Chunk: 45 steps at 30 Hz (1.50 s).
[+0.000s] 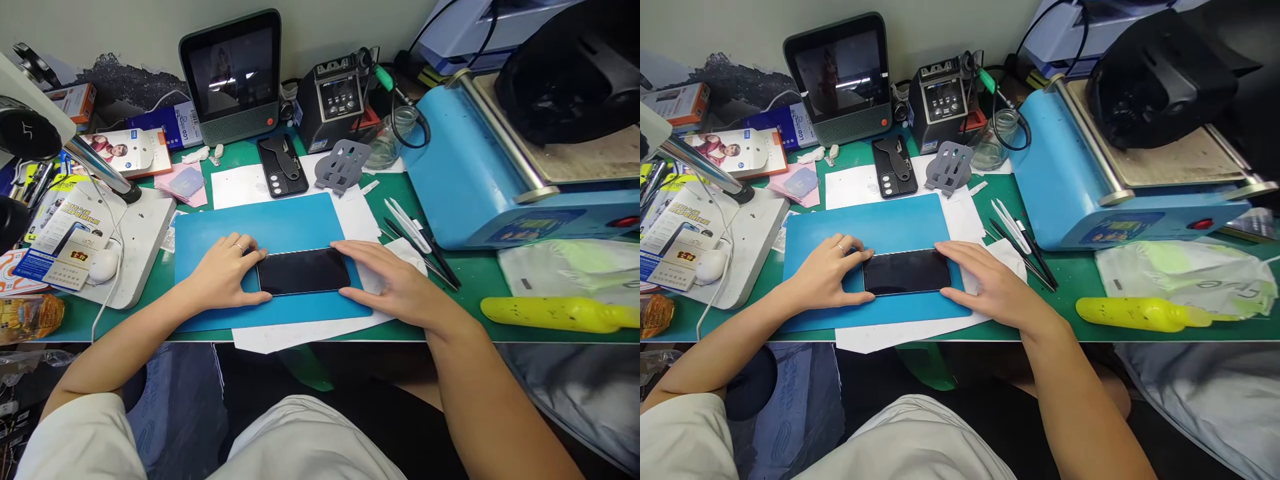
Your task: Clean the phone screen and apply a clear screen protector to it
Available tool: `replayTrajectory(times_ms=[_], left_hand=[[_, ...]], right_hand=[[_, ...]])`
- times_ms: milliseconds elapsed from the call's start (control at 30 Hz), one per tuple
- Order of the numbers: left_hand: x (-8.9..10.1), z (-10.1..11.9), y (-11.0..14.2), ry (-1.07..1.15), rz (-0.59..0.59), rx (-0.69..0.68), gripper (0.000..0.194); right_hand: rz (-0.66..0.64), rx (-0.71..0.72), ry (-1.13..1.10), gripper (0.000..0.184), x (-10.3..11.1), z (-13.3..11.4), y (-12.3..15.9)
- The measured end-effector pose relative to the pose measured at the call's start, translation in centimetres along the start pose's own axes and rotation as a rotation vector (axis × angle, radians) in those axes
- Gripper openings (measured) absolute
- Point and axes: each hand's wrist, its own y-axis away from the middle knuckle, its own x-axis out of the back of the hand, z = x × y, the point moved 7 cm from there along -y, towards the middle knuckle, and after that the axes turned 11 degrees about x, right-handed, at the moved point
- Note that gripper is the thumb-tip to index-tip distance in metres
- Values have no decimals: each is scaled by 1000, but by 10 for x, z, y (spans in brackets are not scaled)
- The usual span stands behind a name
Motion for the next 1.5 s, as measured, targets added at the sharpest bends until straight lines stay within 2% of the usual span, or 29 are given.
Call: replayTrajectory(times_ms=[367, 1000, 1500], left_hand=[[-1, 0, 0, 11, -5, 3, 75], [-1, 0, 0, 5, -15, 8, 75], [1, 0, 0, -5, 34, -24, 75]], right_hand=[[-14, -56, -10, 65, 1, 3, 1], [-10, -56, 0, 68, 0, 3, 3], [3, -71, -22, 63, 2, 3, 1]])
